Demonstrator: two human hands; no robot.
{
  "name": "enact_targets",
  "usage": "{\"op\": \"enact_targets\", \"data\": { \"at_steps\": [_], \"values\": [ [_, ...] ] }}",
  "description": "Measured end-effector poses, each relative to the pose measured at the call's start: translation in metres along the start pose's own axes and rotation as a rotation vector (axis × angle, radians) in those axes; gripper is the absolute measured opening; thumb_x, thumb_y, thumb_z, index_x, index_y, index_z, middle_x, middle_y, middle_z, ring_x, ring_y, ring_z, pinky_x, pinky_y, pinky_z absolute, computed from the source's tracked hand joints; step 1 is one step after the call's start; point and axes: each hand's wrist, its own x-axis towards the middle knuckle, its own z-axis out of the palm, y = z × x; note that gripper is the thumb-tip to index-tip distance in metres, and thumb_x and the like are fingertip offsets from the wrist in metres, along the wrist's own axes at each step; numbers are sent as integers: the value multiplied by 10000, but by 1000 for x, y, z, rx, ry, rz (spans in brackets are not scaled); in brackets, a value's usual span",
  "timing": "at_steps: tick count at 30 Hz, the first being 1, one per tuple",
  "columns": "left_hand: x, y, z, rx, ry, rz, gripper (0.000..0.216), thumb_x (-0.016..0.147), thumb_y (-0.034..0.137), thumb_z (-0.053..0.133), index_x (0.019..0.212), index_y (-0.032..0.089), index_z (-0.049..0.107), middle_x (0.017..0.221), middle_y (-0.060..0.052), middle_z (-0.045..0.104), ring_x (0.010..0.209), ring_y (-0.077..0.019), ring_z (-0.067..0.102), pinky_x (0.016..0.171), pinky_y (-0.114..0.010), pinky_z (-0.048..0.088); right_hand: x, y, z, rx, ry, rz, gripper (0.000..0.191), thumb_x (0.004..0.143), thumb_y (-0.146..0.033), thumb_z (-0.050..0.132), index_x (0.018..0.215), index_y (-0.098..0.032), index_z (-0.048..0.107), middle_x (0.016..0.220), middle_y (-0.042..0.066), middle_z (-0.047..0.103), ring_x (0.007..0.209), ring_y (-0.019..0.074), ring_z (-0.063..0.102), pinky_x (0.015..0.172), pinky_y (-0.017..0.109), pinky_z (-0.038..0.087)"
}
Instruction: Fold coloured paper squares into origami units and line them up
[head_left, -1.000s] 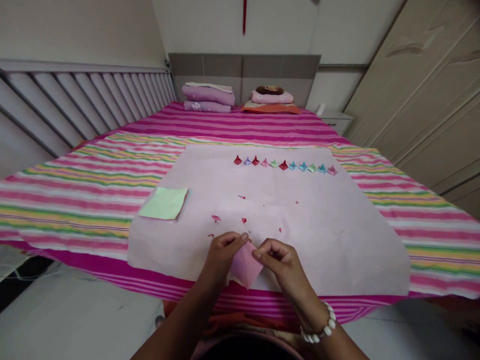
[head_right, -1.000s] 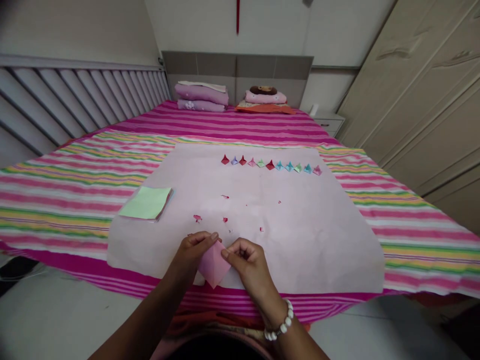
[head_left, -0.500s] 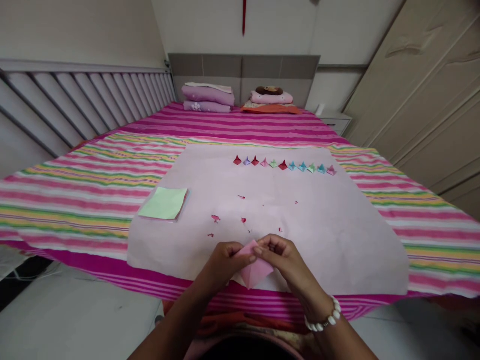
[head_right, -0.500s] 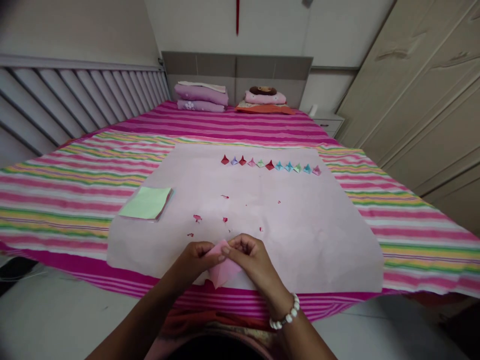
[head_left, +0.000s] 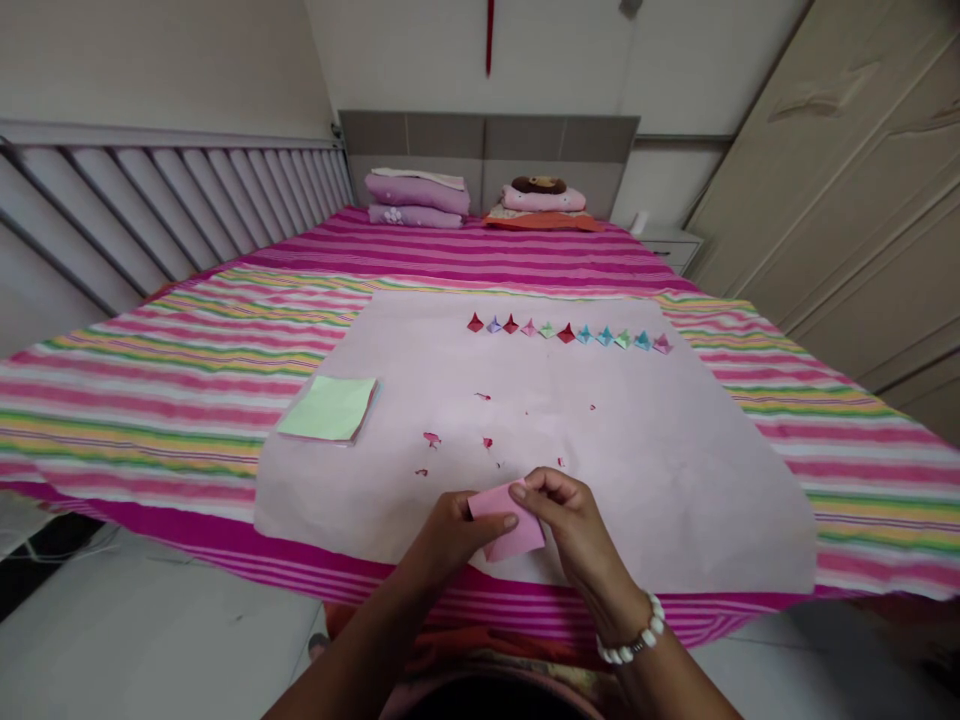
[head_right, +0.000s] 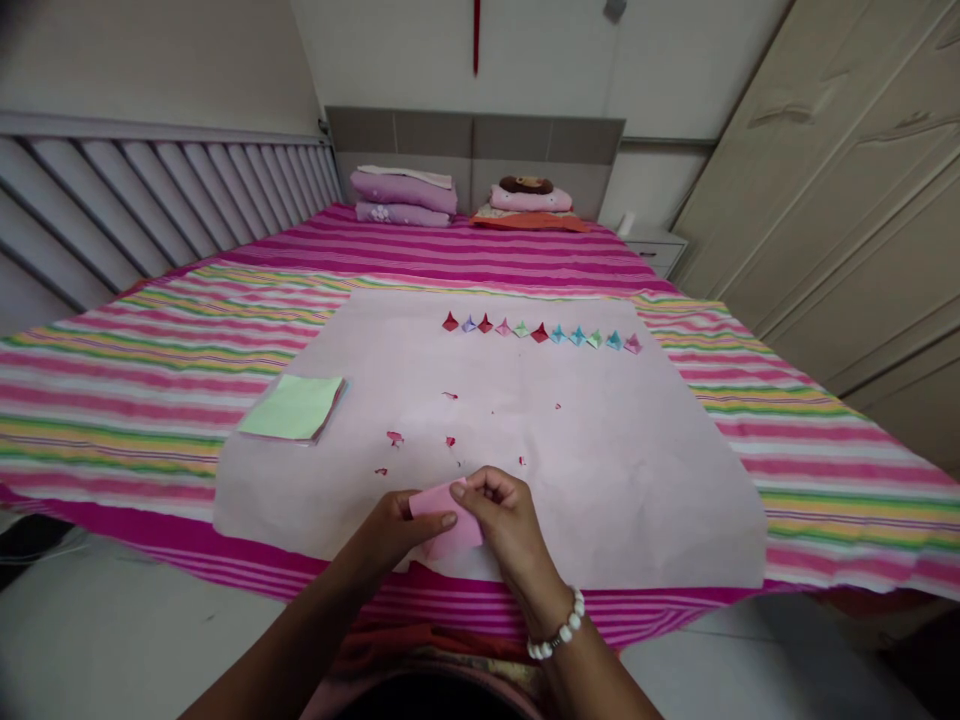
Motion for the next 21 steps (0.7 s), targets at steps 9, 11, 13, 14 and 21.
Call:
{"op": "enact_targets", "data": {
  "at_steps": [9,11,13,14,21],
  "values": [
    [-1,8,-7,40,-14,3,245,614,336,779,702,116,718,596,0,623,566,-115,508,575,-243,376,1,-4,-12,-77,-103,-40,203,661,-298,754,573,-174,621,534,-35,515,543,112,420,535,247,324],
    [1,11,-9,103,15,40,235,610,339,779,638,121,696,548,22,578,549,-99,471,549,-226,340,1,-3,-12,-114,-160,-33,203,668,-295,747,573,-169,618,524,-43,494,534,105,399,528,244,299],
    [3,13,-9,152,16,79,233,625,347,767,622,126,693,539,30,564,561,-97,460,556,-223,328,1,-2,-11,-140,-188,-34,201,676,-290,736,573,-166,617,526,-45,490,538,104,393,533,244,290],
    [4,14,-10,164,9,91,233,637,353,757,625,129,696,543,30,568,568,-98,461,564,-225,330,1,-2,-11,-148,-194,-33,201,679,-288,731,571,-164,616,528,-44,493,542,104,395,537,245,290],
    [6,17,-21,156,10,115,198,672,328,736,608,146,695,559,23,609,585,-104,497,606,-233,374,0,-4,-11,-140,-151,-39,191,671,-259,724,554,-167,604,539,-41,512,559,111,409,565,250,311]
  ]
}}
